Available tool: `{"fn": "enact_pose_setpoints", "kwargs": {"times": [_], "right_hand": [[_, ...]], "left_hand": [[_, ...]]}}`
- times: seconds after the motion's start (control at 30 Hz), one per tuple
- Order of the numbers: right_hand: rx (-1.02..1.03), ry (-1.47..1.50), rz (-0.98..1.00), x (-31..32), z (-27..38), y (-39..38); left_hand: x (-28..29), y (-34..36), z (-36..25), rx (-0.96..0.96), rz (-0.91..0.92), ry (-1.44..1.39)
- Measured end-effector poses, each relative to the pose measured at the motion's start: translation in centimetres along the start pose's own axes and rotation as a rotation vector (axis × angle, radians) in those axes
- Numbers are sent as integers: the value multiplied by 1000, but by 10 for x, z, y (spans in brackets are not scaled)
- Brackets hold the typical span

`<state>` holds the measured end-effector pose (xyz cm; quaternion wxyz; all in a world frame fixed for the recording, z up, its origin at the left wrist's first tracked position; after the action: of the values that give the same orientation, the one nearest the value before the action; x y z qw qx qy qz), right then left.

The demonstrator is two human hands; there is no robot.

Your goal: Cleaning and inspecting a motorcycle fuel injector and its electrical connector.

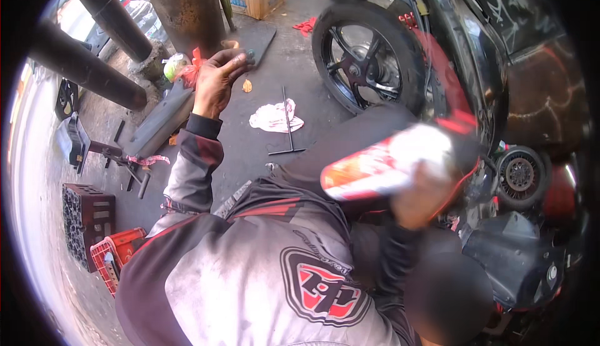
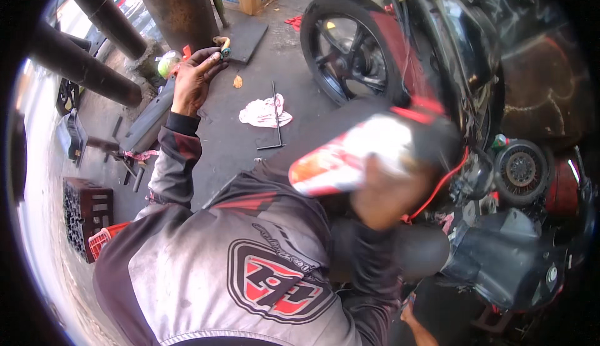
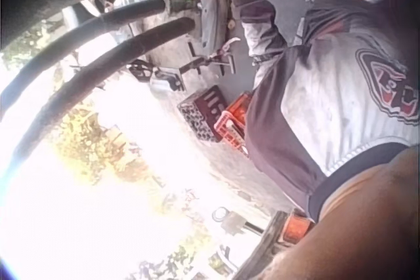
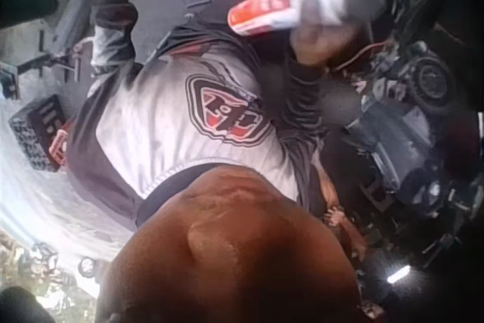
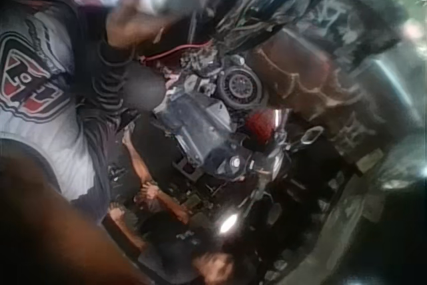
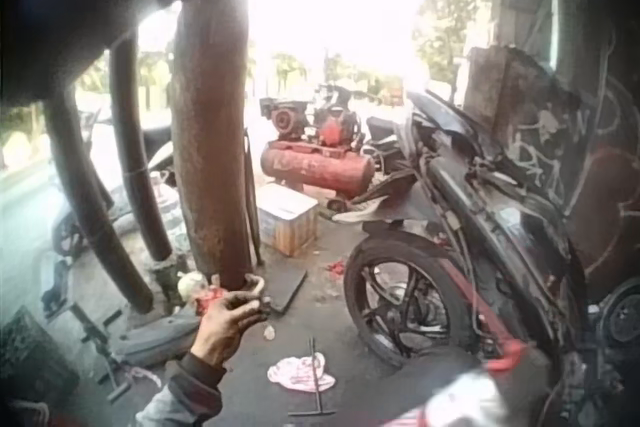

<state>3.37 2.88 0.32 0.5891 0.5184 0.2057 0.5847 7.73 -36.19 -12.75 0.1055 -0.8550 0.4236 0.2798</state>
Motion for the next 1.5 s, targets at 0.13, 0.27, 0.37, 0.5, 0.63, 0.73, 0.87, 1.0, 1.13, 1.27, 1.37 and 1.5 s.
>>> {"fn": "enact_pose_setpoints", "kwargs": {"times": [0.13, 0.27, 0.37, 0.5, 0.63, 0.73, 0.87, 1.0, 1.13, 1.27, 1.37, 1.5], "right_hand": [[-497, 589, 407, -111, -4, -39], [-586, 675, 604, -174, -7, -56], [-592, 895, 679, -219, -1, -62], [-608, 816, 692, -269, 4, -79], [-648, 801, 715, -287, -6, -94], [-670, 793, 749, -291, -10, -97], [-683, 780, 763, -293, -13, -95], [-696, 824, 761, -294, -16, -96], [-695, 770, 814, -297, -18, -100], [-670, 837, 754, -299, -19, -100], [-712, 805, 818, -300, -20, -104], [-705, 801, 811, -299, -20, -104]], "left_hand": [[10, 10, 5, -57, -70, -46], [27, 28, 19, -71, -131, -23], [41, 41, 30, -79, -183, 7], [60, 54, 41, -64, -221, 74], [77, 60, 50, -60, -297, 176], [83, 61, 58, -44, -280, 234], [86, 61, 65, 2, -280, 300], [87, 60, 69, -1, -257, 332], [89, 60, 72, 2, -279, 281], [89, 59, 72, 20, -291, 302], [89, 59, 72, 36, -289, 294], [90, 58, 73, 21, -288, 332]]}}
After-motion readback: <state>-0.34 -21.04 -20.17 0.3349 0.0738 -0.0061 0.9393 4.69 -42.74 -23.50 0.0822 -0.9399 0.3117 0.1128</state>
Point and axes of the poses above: each hand's wrist, its own y-axis towards the middle knuckle, its own x-axis out of the back of the hand, z = x × y, the point moved 3 cm from there along y, towards the middle knuckle, and after that the axes turned 7 degrees about -y, right-handed, at the moved point
